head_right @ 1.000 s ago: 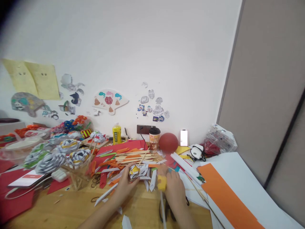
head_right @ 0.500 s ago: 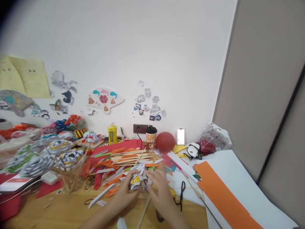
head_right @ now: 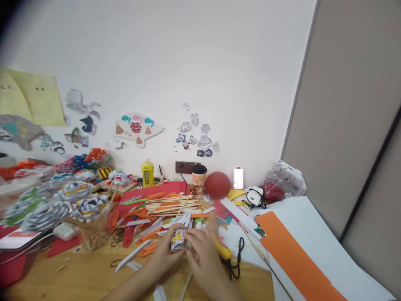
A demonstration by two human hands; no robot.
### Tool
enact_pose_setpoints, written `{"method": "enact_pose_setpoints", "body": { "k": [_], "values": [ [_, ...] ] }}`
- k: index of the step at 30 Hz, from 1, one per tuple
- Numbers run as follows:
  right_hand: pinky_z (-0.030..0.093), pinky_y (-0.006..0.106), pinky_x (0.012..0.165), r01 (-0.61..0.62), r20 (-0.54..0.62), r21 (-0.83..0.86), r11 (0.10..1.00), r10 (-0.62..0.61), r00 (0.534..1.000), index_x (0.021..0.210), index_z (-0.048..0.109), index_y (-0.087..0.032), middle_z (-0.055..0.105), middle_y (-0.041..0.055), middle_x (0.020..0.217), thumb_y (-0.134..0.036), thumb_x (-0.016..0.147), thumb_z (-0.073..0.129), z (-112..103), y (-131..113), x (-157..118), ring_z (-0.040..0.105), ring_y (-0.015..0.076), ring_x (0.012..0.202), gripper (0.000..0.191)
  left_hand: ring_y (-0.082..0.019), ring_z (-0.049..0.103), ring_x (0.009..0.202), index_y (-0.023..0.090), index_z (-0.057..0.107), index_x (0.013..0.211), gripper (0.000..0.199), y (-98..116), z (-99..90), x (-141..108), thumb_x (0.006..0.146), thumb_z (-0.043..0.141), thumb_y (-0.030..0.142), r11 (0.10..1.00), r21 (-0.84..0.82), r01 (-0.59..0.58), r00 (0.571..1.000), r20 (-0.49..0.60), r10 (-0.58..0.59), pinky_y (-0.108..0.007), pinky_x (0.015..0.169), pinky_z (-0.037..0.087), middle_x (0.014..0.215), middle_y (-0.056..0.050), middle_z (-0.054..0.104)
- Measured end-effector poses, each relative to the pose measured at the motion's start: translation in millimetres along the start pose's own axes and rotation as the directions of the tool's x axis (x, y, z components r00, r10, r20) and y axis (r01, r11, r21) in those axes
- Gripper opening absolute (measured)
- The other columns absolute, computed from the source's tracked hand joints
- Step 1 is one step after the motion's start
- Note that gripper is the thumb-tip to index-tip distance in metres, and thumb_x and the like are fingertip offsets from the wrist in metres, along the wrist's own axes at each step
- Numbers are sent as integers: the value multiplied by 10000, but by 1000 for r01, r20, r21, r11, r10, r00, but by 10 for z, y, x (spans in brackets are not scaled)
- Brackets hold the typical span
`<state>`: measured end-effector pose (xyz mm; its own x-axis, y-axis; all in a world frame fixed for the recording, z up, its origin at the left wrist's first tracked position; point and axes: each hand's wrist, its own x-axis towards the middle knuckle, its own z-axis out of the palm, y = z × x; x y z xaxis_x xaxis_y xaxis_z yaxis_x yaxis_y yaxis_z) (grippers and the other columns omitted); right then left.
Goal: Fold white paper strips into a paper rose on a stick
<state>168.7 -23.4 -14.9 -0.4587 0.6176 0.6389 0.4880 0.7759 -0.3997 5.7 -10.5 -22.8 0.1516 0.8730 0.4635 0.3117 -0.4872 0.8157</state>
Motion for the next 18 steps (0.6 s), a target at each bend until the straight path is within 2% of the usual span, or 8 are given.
{"method": "enact_pose_setpoints", "body": {
  "k": [5, 10, 14, 18],
  "values": [
    [363, 387, 933, -3, -13, 3, 1000, 3, 1000, 1212, 456, -280, 530, 40, 1166, -148, 830, 433, 11, -5, 1, 464, 202, 1073, 405, -218, 552, 946, 220, 514, 968, 361, 8, -3, 1, 628, 544, 104, 999, 39, -27, 1000, 15, 26, -319, 849, 435, 977, -39, 609],
    [368, 377, 944, -36, -14, 10, 999, 36, 999, 1189, 463, -269, 523, 40, 1163, -153, 839, 416, 48, 29, -22, 455, 193, 1088, 372, -215, 543, 976, 228, 517, 982, 371, -6, 3, -2, 636, 540, 97, 997, 50, -53, 998, 41, 51, -297, 857, 425, 997, -30, 611],
    [354, 392, 970, -82, -63, -53, 995, 79, 995, 1253, 401, -235, 469, 69, 1231, -169, 846, 401, 91, 92, -56, 402, 211, 1160, 413, -209, 556, 949, 227, 507, 990, 354, -9, 23, -11, 657, 545, 114, 997, 55, -49, 998, 51, 47, -297, 845, 431, 997, -30, 617],
    [306, 447, 998, -25, 46, -182, 983, 34, 998, 1350, 262, -242, 358, 61, 1350, -58, 791, 364, 123, 114, -71, 316, 233, 1231, 598, -207, 563, 946, 216, 498, 1002, 375, 20, 42, -30, 650, 530, 90, 998, 52, -40, 998, 51, 37, -296, 839, 438, 1002, -36, 620]
  ]
}}
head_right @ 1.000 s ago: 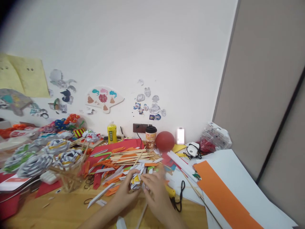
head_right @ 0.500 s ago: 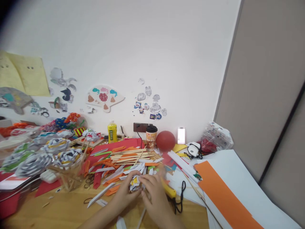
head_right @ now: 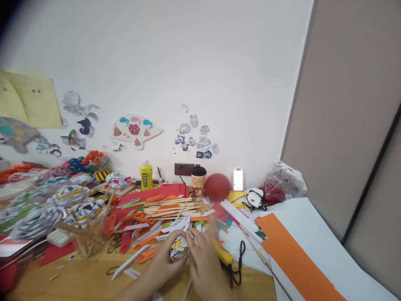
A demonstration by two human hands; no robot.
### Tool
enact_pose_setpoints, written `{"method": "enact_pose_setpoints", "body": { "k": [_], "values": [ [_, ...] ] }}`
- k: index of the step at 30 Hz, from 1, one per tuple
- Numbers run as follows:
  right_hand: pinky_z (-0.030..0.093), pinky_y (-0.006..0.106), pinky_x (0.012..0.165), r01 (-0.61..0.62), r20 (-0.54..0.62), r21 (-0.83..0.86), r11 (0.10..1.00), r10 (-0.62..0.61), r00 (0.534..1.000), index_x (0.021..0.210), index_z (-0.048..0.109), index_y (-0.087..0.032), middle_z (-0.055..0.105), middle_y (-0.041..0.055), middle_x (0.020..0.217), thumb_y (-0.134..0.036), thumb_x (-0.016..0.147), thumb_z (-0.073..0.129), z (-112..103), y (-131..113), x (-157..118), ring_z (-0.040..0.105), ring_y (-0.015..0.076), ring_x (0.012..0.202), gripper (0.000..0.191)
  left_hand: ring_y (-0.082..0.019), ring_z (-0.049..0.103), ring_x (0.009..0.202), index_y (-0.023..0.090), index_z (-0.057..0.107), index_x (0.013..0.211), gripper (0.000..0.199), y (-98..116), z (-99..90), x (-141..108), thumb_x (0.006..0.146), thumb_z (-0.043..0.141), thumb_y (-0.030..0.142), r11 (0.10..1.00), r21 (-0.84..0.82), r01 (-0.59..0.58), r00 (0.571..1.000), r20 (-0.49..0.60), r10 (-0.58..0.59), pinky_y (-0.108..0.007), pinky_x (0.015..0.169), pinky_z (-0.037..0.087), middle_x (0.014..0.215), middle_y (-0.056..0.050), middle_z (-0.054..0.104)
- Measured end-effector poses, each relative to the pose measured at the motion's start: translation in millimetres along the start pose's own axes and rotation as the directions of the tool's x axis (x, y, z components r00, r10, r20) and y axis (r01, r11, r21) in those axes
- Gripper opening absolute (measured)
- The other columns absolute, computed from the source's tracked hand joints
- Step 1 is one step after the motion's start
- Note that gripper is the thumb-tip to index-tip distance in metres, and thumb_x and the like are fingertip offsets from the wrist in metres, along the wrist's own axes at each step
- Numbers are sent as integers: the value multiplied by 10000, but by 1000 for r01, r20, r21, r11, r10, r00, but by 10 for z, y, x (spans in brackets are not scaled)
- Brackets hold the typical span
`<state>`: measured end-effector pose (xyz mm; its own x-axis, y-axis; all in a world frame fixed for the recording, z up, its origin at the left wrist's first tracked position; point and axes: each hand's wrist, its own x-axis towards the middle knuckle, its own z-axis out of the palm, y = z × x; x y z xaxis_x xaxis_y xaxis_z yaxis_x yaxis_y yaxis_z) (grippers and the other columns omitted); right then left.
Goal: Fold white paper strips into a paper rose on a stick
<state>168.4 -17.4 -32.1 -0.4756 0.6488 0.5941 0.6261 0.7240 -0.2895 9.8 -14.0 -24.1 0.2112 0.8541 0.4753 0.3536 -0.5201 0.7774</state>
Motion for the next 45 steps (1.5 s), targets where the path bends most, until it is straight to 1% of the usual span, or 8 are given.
{"method": "enact_pose_setpoints", "body": {
  "k": [3, 11, 18, 26, 29, 33, 40, 45],
  "values": [
    [289, 470, 1005, 38, 54, -70, 997, -35, 998, 1380, 182, -229, 315, 55, 1386, -2, 732, 347, 28, -30, -2, 299, 242, 1243, 706, -202, 562, 961, 213, 498, 1023, 381, 11, -2, -9, 662, 521, 95, 1000, -13, 2, 1000, -12, -2, -291, 850, 436, 1032, -40, 615],
    [323, 444, 991, 31, 19, -68, 997, -30, 999, 1386, 168, -194, 330, 63, 1376, 9, 651, 363, 104, -76, -28, 321, 245, 1226, 787, -229, 563, 973, 204, 545, 985, 301, 76, -51, 2, 685, 551, 174, 999, 38, 37, 999, -26, -36, -338, 871, 429, 1008, -51, 638],
    [356, 432, 963, 67, -45, -17, 998, -68, 997, 1369, 229, -202, 394, 78, 1325, 19, 677, 357, 39, -121, -18, 369, 239, 1186, 738, -208, 574, 948, 205, 548, 984, 267, 137, -65, -50, 722, 519, 156, 993, 121, -8, 999, -41, 13, -340, 848, 442, 993, -48, 641],
    [336, 427, 983, 54, 14, -6, 999, -54, 998, 1374, 205, -193, 333, 74, 1364, 3, 643, 390, 89, -183, -20, 318, 248, 1222, 780, -206, 586, 933, 207, 530, 992, 327, 50, -59, -64, 679, 524, 114, 973, 230, -24, 993, -107, 50, -336, 820, 467, 988, -48, 641],
    [352, 421, 971, 68, -29, -3, 998, -68, 997, 1360, 241, -182, 368, 84, 1335, 7, 652, 378, 66, -182, -17, 340, 239, 1207, 745, -199, 591, 921, 210, 536, 987, 315, 68, -66, -77, 690, 507, 110, 969, 244, -40, 992, -106, 68, -329, 810, 474, 979, -46, 642],
    [398, 405, 926, 150, -123, -10, 989, -150, 981, 1326, 316, -175, 421, 102, 1283, 17, 680, 348, 27, -173, -12, 388, 232, 1169, 674, -188, 599, 896, 216, 542, 983, 343, 114, -85, -88, 667, 511, 86, 969, 241, -55, 994, -83, 77, -307, 789, 483, 957, -32, 646],
    [403, 410, 918, 173, -87, -50, 984, -177, 980, 1333, 303, -153, 397, 129, 1293, 8, 666, 379, 98, -138, -26, 384, 253, 1169, 690, -191, 613, 869, 217, 554, 956, 331, 111, -111, -89, 653, 530, 86, 961, 272, -42, 995, -80, 66, -299, 761, 490, 929, -29, 660],
    [437, 387, 874, 188, -149, -41, 981, -192, 970, 1292, 353, -165, 465, 122, 1207, 2, 693, 369, 40, -170, 9, 452, 231, 1091, 621, -192, 616, 861, 214, 550, 967, 343, 118, -105, -96, 651, 529, 82, 943, 326, -69, 992, -79, 100, -299, 756, 491, 921, -35, 661]
  ]
}}
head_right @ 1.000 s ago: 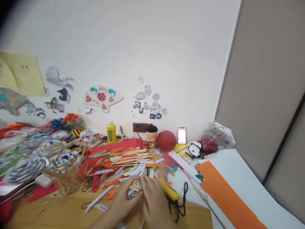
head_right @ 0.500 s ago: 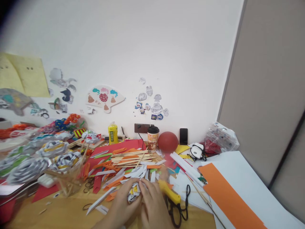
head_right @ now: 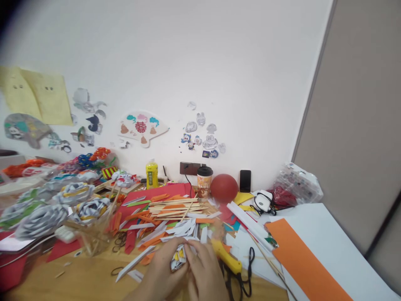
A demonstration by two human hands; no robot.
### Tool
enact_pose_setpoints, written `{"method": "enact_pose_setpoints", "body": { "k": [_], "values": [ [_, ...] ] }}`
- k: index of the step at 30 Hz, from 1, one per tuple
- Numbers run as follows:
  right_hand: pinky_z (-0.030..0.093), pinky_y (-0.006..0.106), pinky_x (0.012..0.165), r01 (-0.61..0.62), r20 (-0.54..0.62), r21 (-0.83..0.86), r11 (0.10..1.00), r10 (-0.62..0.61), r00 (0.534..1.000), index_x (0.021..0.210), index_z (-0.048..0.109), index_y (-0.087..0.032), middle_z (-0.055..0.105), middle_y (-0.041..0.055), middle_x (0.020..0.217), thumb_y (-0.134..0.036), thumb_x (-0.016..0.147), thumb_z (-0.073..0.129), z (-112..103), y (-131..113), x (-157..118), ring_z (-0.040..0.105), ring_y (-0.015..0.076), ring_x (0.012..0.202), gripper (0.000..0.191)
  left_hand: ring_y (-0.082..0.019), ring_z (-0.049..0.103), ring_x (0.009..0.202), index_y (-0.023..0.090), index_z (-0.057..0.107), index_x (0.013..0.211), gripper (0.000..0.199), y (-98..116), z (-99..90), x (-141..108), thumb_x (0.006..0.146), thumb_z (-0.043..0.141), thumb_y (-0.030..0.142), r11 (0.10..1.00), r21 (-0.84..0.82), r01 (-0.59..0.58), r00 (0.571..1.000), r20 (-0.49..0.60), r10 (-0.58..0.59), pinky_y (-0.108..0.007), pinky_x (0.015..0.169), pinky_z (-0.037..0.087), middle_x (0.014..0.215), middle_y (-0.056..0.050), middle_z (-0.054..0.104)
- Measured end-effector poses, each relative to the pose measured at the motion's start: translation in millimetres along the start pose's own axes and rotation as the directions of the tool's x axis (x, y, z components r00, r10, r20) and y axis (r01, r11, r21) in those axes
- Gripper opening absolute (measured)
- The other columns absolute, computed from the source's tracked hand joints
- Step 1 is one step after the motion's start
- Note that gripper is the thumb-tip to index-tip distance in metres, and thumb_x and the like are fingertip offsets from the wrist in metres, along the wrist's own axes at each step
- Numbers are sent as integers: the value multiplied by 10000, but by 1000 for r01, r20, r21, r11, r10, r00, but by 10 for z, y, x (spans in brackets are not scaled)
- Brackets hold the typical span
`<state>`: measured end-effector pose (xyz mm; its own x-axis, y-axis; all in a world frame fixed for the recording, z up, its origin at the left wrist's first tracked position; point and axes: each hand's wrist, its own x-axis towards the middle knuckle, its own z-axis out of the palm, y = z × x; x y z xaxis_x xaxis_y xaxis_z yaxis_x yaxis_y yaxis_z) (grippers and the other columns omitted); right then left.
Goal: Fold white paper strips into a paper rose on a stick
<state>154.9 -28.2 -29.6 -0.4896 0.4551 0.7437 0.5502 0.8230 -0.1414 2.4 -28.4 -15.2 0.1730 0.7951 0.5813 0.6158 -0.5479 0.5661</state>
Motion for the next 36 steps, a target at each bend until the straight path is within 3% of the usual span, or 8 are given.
{"method": "enact_pose_setpoints", "body": {
  "k": [3, 15, 23, 29, 36],
  "values": [
    [453, 357, 845, 0, -61, 25, 1000, 2, 998, 1242, 402, -181, 499, 106, 1147, 1, 717, 367, -51, -14, 16, 477, 215, 1051, 557, -185, 621, 836, 214, 546, 964, 337, 18, -9, -9, 654, 528, 85, 999, 13, -37, 999, 9, 37, -289, 735, 497, 902, -32, 661],
    [473, 316, 796, -16, -123, 57, 998, 23, 992, 1173, 483, -192, 551, 91, 1038, -23, 750, 378, -123, -95, 52, 531, 199, 955, 468, -199, 624, 829, 202, 545, 943, 310, 22, -35, -6, 654, 504, 98, 997, 58, -53, 998, 19, 52, -310, 732, 502, 893, -57, 665],
    [461, 319, 822, -58, -84, 140, 988, 71, 994, 1139, 489, -210, 549, 78, 1047, -55, 759, 404, -119, -105, 46, 524, 199, 978, 419, -195, 618, 835, 196, 551, 935, 306, -25, -66, 19, 647, 515, 99, 994, 80, -76, 997, 3, 76, -301, 734, 499, 890, -54, 660],
    [458, 301, 811, -95, -133, 174, 980, 119, 984, 1051, 514, -207, 572, 64, 999, -83, 794, 405, -132, -105, 72, 538, 183, 948, 306, -185, 629, 801, 201, 551, 938, 301, -15, -46, 7, 653, 526, 108, 985, 100, -139, 990, -2, 140, -285, 711, 504, 871, -44, 668],
    [455, 306, 810, -52, -119, 223, 973, 80, 990, 1063, 502, -203, 568, 70, 1004, -77, 787, 400, -157, -113, 93, 531, 185, 946, 320, -182, 628, 804, 196, 547, 938, 301, -25, -47, 2, 654, 524, 99, 988, 89, -130, 992, 6, 130, -277, 717, 502, 873, -46, 666]
  ]
}}
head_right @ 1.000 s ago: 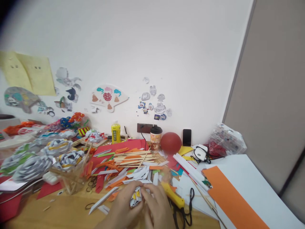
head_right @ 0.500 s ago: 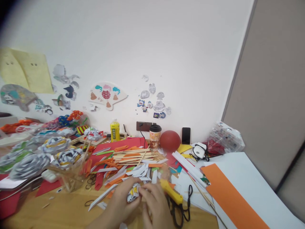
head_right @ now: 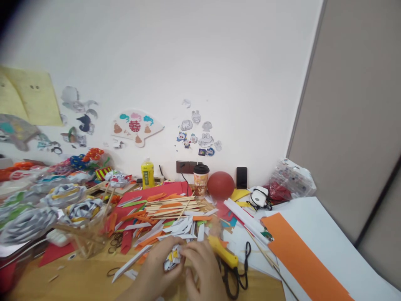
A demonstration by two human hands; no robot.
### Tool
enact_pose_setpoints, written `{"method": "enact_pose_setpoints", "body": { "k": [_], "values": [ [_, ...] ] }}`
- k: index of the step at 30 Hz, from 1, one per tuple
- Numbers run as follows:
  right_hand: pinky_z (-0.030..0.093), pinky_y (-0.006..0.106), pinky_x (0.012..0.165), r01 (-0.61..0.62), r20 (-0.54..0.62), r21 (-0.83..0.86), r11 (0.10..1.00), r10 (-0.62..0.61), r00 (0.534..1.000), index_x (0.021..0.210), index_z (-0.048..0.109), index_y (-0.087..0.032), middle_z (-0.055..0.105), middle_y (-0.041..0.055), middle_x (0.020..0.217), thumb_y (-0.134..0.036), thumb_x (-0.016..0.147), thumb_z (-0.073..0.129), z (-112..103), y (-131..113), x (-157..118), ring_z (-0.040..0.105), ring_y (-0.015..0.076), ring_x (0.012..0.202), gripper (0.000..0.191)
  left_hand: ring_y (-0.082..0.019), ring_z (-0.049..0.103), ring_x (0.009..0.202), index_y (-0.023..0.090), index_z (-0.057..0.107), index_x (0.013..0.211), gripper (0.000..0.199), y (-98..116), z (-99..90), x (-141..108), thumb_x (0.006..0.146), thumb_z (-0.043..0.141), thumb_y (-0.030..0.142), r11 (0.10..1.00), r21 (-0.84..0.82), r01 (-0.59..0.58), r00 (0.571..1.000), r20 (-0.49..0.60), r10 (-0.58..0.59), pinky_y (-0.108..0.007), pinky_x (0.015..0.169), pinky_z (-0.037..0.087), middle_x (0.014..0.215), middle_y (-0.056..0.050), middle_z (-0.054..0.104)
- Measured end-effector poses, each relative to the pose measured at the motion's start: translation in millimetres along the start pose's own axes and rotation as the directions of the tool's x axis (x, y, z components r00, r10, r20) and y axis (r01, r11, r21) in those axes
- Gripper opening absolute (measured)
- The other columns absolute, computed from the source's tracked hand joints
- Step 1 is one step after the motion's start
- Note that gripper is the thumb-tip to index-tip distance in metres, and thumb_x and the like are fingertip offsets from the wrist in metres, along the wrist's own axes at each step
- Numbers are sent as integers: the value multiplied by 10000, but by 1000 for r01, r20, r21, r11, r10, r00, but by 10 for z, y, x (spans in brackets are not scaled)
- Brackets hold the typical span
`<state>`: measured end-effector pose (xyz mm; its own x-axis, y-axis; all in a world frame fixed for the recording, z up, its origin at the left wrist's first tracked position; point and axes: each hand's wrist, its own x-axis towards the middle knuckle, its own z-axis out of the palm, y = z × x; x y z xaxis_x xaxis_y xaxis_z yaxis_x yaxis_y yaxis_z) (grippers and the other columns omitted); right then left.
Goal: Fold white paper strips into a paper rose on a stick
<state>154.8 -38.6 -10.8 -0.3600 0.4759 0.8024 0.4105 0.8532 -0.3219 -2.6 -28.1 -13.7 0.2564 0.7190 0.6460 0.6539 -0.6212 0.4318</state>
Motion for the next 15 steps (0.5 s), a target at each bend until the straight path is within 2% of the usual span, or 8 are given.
{"method": "enact_pose_setpoints", "body": {
  "k": [7, 15],
  "values": [
    [456, 303, 783, -39, 3, 19, 999, 39, 999, 1021, 502, -202, 568, 65, 969, -70, 782, 393, -13, -43, 20, 531, 183, 919, 293, -171, 622, 783, 220, 543, 925, 315, 39, -20, 9, 640, 527, 88, 1000, -25, -9, 999, 30, 9, -262, 701, 494, 854, -22, 661],
    [445, 306, 809, -28, 0, 33, 999, 28, 1000, 1017, 513, -203, 563, 66, 981, -71, 769, 407, -24, -30, 29, 526, 187, 935, 301, -164, 629, 759, 221, 552, 916, 338, 33, -16, 0, 615, 526, 70, 1000, -12, -28, 1000, 6, 28, -244, 681, 496, 833, -7, 666]
  ]
}}
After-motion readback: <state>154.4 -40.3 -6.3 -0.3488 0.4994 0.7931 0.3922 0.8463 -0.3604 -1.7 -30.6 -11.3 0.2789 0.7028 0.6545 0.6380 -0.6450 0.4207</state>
